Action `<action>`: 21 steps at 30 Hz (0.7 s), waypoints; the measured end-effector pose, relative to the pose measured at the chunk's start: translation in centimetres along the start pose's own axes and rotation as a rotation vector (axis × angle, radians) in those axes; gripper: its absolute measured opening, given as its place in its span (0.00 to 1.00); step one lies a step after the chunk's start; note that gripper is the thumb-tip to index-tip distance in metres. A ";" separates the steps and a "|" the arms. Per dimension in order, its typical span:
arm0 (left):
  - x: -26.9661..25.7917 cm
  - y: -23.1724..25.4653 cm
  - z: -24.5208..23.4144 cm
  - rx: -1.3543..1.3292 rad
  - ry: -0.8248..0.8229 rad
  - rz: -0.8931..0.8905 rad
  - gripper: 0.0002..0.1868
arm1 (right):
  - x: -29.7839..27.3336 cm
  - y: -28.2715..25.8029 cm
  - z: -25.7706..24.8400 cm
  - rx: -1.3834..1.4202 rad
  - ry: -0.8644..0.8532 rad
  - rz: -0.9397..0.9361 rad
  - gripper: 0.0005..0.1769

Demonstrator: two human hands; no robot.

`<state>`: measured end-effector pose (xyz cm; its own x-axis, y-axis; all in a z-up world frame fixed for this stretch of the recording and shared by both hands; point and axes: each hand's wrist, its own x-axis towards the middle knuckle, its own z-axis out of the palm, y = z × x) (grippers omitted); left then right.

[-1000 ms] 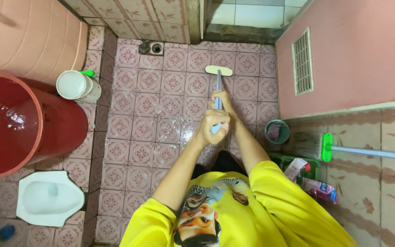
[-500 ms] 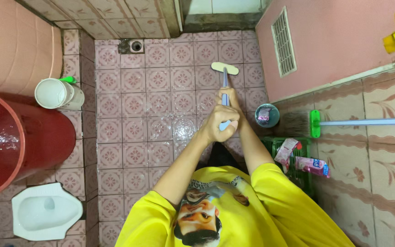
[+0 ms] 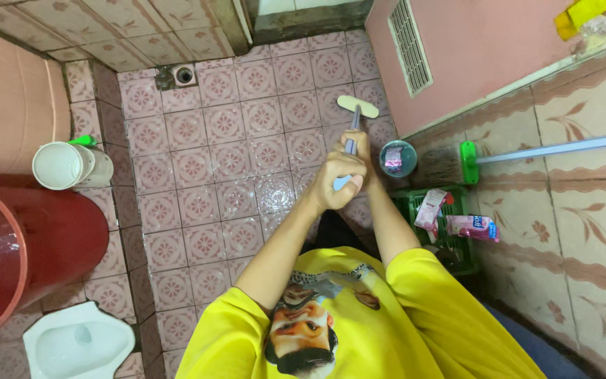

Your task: The person cleans the floor of a small bathroom by scrubbing it with a handheld brush and water. They move around the tight space, scrubbing different sections of the tile floor and rinsing it with water from a red bucket.

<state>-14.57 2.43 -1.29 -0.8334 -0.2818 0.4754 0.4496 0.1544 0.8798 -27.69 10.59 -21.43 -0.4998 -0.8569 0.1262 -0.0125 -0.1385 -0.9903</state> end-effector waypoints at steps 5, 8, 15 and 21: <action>-0.3 2.2 1.3 -0.010 -0.118 -0.012 0.11 | -4.1 -3.0 0.7 -0.153 0.048 -0.121 0.17; 0.3 3.5 1.7 -0.007 -0.189 0.002 0.11 | -5.9 -3.7 0.7 -0.255 0.071 -0.230 0.17; 0.1 0.7 2.1 -0.003 -0.147 -0.020 0.11 | -2.6 0.0 -2.0 -0.162 0.067 -0.011 0.16; -0.8 4.6 1.2 0.116 -0.149 -0.015 0.11 | -5.4 -2.2 0.8 -0.257 0.026 -0.159 0.16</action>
<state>-12.22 4.48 2.35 -0.8818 -0.1428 0.4495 0.4043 0.2616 0.8764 -24.28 15.13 -19.91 -0.4961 -0.8211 0.2823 -0.3097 -0.1363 -0.9410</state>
